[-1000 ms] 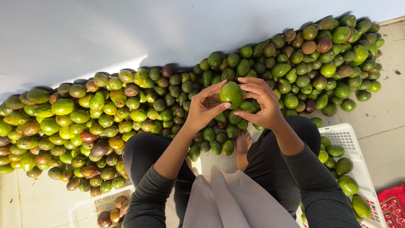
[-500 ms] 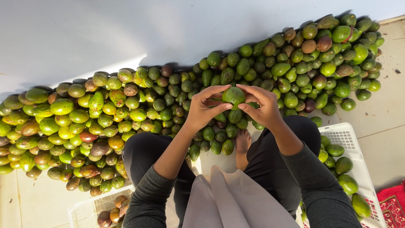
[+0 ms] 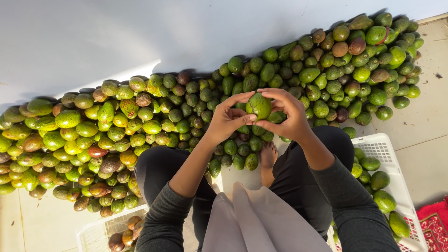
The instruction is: The person sits on the floor and sorts avocados from a large pile into a white plastic basket. They pick up individual avocados, inspect them by turning them over, and place them into the basket.
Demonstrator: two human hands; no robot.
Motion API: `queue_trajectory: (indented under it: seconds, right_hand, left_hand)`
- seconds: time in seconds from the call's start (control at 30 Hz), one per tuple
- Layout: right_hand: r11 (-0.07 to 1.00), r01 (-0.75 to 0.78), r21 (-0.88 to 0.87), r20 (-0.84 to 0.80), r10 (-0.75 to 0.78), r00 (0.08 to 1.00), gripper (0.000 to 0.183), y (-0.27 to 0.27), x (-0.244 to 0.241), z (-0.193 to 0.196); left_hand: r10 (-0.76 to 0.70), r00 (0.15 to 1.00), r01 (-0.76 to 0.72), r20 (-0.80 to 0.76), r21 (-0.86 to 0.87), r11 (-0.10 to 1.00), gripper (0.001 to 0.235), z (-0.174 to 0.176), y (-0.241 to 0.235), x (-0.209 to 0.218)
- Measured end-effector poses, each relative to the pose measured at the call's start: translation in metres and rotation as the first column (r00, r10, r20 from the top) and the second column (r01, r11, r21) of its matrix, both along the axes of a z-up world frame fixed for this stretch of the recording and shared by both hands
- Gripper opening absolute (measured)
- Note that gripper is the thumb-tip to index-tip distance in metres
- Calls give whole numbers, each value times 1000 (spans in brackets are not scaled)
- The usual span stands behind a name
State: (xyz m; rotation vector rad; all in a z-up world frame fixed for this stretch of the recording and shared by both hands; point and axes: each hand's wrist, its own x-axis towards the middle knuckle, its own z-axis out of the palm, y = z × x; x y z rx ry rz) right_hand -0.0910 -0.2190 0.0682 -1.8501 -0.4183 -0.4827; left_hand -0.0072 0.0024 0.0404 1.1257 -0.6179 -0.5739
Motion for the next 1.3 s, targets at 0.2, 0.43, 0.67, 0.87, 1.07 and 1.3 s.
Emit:
queue_trajectory:
  seconds: [0.2,0.43,0.67,0.87,1.07,1.3]
  right_hand:
    - [978,50,-201,57,-39,998,65,5,-5,14]
    - [992,-1,123,91,-10,996,69,-15,2,-8]
    - [869,60,492,104,-128,986,74,-69,-19,-45]
    - [336,146,930,-100,-149,984,85,-114,-64,-71]
    - [-230,197,953,-271,-360,892,63,-157,-135,-125]
    - [-726,240,644,-696,-426,578,47,-177,-262,-259]
  left_hand:
    - [20,1000,-20,-11,21,1000,48,-4,2,1]
    - [17,999,-20,37,74,997,44,-10,-1,4]
    - [148,983,-117,-110,253,960,39,-21,-3,11]
    - [154,978,-87,-141,393,915,40,-29,-2,10]
    - [147,987,-93,-71,493,865,38,-37,-6,10]
    - [99,995,-62,-18,668,741,36,-42,-17,6]
